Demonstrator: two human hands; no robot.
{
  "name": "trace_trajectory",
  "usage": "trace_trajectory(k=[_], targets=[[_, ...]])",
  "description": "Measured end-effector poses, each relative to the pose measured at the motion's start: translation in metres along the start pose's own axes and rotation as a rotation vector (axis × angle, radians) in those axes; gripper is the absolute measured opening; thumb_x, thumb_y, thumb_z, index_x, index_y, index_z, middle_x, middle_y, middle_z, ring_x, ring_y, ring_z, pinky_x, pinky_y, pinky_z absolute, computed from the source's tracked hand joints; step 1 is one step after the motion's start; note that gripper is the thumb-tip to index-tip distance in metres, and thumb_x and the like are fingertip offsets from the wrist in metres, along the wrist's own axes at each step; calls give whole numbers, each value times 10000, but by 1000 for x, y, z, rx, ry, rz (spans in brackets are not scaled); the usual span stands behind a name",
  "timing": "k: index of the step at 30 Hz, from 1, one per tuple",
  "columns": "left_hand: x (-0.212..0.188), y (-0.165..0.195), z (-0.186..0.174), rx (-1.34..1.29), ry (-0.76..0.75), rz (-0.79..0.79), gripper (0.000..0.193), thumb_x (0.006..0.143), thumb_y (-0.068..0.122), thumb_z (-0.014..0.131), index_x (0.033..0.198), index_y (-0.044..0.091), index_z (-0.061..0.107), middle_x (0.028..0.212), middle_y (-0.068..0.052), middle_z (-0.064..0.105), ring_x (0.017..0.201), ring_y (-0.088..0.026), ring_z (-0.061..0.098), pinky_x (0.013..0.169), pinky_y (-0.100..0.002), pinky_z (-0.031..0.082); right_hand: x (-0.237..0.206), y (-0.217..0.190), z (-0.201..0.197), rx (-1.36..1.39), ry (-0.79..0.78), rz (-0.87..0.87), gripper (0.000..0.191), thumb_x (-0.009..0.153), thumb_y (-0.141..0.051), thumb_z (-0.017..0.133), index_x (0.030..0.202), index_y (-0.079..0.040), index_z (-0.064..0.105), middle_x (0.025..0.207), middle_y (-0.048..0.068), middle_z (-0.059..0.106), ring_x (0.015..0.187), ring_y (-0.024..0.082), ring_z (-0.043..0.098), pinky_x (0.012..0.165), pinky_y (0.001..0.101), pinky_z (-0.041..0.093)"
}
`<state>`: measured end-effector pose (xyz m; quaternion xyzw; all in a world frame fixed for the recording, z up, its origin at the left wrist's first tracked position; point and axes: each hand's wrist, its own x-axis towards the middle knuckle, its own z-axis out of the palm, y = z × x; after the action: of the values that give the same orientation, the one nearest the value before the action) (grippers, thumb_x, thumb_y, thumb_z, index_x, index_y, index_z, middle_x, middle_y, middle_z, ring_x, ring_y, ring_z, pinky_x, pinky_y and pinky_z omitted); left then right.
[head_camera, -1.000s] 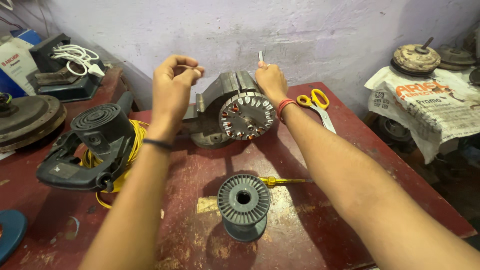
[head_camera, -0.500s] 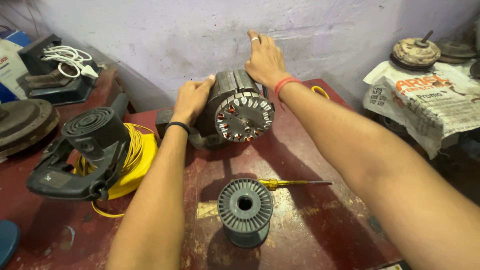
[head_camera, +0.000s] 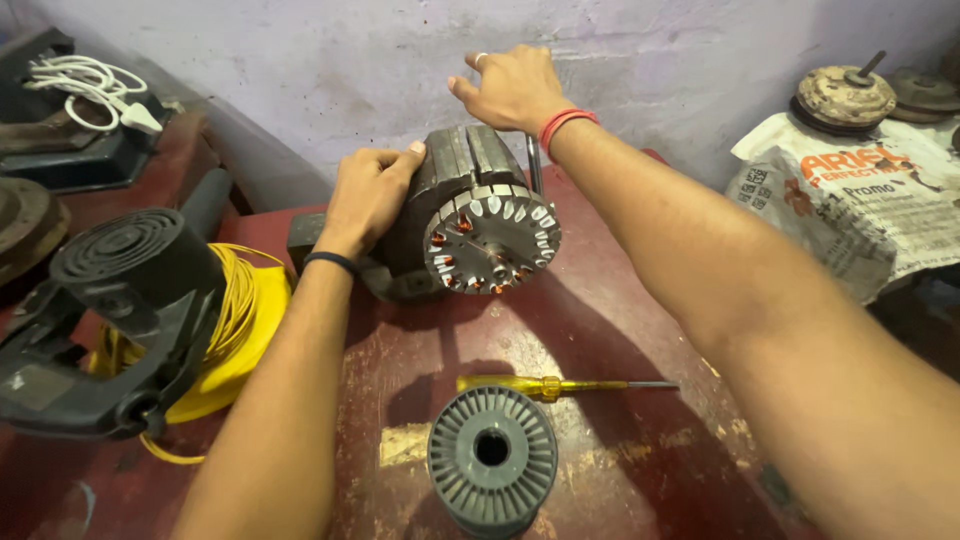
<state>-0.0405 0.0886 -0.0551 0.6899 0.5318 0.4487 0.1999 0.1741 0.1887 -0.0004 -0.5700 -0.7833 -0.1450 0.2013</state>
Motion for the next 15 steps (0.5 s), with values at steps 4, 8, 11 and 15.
trace_trajectory(k=[4, 8, 11, 15], targets=[[-10, 8, -6, 3, 9, 26, 501, 962, 438, 595, 914, -44, 722, 701, -212, 694, 621, -220, 651, 664, -405, 512, 4, 6, 1, 33, -7, -94, 631, 1001, -591, 475, 1305, -79, 685, 1108, 241, 716, 1076, 417, 659, 946, 502, 477], [-14, 10, -9, 19, -6, 38, 486, 961, 425, 598, 924, -44, 720, 692, -231, 682, 625, -234, 631, 655, -413, 505, 5, 6, 9, 24, -78, -14, 620, 989, -597, 464, 1294, -115, 705, 1140, 227, 717, 1101, 399, 658, 980, 491, 478], [-13, 6, -10, 10, -1, 63, 476, 954, 423, 603, 939, -37, 723, 704, -228, 686, 626, -227, 645, 657, -405, 508, 6, 4, 12, 40, -50, -26, 637, 975, -607, 463, 1314, -116, 683, 1162, 213, 709, 1101, 395, 654, 957, 496, 484], [-8, -3, -6, 73, 4, 59, 521, 989, 407, 619, 907, -104, 683, 708, -282, 639, 645, -285, 577, 670, -443, 477, 1, -2, 15, 130, 135, -62, 611, 975, -563, 545, 1332, -79, 650, 1130, 232, 709, 1062, 405, 661, 915, 508, 490]])
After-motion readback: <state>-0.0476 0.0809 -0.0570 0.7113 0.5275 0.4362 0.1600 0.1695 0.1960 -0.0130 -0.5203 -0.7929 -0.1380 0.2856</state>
